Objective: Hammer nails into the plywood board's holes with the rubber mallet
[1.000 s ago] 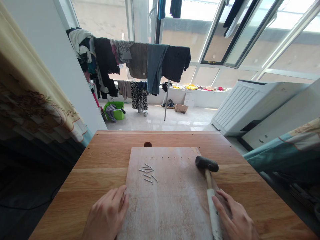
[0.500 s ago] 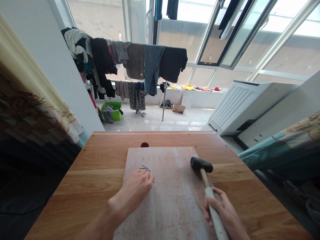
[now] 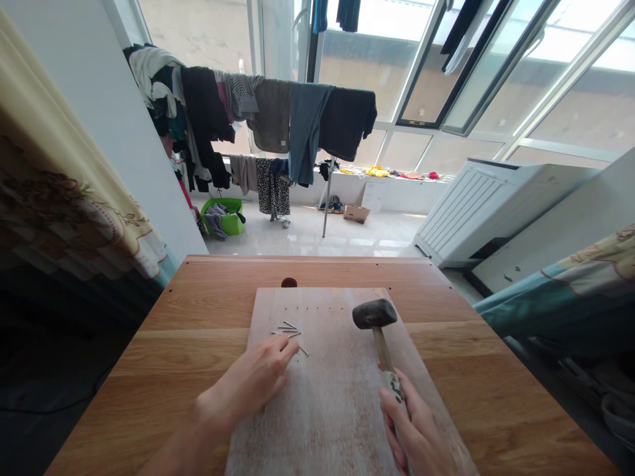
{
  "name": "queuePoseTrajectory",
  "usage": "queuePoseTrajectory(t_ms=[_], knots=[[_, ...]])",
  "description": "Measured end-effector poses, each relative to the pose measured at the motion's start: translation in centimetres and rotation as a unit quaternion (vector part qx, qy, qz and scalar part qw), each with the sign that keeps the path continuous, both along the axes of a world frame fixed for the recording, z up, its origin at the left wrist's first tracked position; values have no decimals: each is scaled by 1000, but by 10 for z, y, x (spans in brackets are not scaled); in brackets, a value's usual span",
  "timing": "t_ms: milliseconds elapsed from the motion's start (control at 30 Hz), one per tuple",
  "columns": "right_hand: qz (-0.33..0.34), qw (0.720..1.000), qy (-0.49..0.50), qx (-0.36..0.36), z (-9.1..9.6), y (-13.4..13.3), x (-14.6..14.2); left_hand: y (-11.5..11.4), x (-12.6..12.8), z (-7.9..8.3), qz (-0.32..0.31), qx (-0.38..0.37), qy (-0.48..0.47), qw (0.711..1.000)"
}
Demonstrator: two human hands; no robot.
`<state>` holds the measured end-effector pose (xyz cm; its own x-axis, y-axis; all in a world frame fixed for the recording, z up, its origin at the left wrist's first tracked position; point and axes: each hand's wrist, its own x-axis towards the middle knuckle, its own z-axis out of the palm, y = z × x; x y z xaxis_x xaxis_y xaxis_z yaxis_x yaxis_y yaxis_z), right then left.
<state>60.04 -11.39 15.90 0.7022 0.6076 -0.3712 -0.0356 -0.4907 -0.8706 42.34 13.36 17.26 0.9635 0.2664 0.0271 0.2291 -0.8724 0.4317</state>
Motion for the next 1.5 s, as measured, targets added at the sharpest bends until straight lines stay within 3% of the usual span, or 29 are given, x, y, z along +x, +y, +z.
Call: queuePoseTrajectory(t_ms=[167, 300, 400, 667, 933, 1200, 1500], knots=[[18, 993, -109, -39, -1, 3, -10, 12, -10, -9, 64, -167, -132, 975], [52, 977, -207, -15, -8, 9, -12, 16, -16, -21, 104, -229, -169, 953], [46, 971, -235, -17, -15, 8, -14, 13, -17, -24, 97, -258, -183, 944], [53, 982, -176, -42, -25, 2, -18, 7, -19, -28, 64, -226, -223, 946], [71, 991, -82, -83, -23, -1, -15, 7, -22, -28, 74, -191, -223, 953], [109, 986, -84, -96, -15, 3, -14, 6, -23, -28, 80, -195, -200, 957], [91, 989, -88, -80, -9, 7, -16, 4, -19, -31, 57, -240, -221, 944]])
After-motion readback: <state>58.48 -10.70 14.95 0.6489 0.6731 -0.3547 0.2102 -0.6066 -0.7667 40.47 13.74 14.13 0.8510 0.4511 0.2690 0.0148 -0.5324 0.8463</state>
